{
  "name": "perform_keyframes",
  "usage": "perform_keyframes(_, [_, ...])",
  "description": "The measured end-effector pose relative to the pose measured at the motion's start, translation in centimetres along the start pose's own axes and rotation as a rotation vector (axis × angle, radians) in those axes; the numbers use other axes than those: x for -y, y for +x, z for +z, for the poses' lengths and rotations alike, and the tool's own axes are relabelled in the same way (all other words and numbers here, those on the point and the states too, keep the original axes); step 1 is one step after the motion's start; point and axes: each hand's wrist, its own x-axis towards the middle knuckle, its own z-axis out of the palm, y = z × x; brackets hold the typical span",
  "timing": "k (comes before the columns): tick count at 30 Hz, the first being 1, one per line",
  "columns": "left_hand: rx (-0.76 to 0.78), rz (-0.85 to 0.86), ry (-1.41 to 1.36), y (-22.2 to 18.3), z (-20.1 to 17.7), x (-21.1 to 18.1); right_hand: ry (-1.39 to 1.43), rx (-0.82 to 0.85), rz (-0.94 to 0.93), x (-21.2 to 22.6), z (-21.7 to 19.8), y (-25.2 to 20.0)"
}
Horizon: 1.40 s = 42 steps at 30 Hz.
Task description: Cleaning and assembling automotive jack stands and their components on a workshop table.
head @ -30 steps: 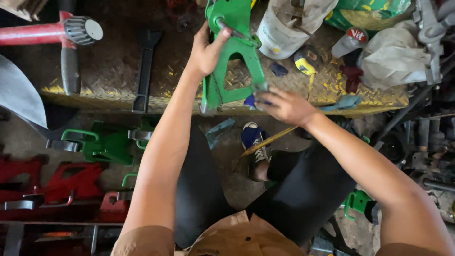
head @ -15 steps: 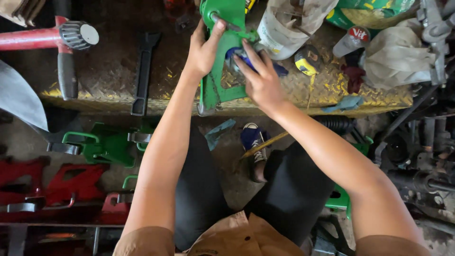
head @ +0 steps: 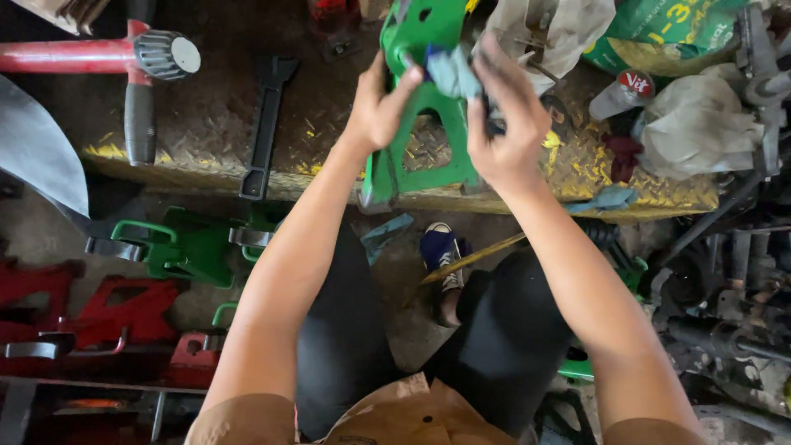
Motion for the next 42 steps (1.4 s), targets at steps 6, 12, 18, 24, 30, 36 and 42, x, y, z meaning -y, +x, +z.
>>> perform_keyframes(6, [0.145,0.13,0.171,-1.6,-0.5,-1.7,-0.013,-0.181,0.076,-0.8,3.3,2.0])
perform_keyframes(12, [0.127,0.15,0.146,-0.7,-0.6,-0.8,-0.104,0.061,-0.085,-0.8,2.6,2.8])
perform_keyframes(18, [0.066,0.052,0.081,-0.1,-0.1,-1.4,0.009,0.117,0.203,-4.9,0.5,0.4])
perform_keyframes(24, [0.135,0.129,0.14,-1.2,-0.4,-2.1,0.108,-0.186,0.129,-3.7,2.1,0.5])
perform_keyframes(30, [0.122,0.133,0.147,-0.8,-0.4,0.1,0.038,-0.041,0.266,-2.9,2.1,0.6])
perform_keyframes(36, [0.083,0.045,0.042,-0.1,-0.3,0.4,0.089,0.194,0.021,-0.7,1.8,-0.1])
perform_keyframes(42, [0.098,0.069,0.067,-0.2,-0.4,0.8,0.118,0.117,0.275,0.3,3.7,1.6])
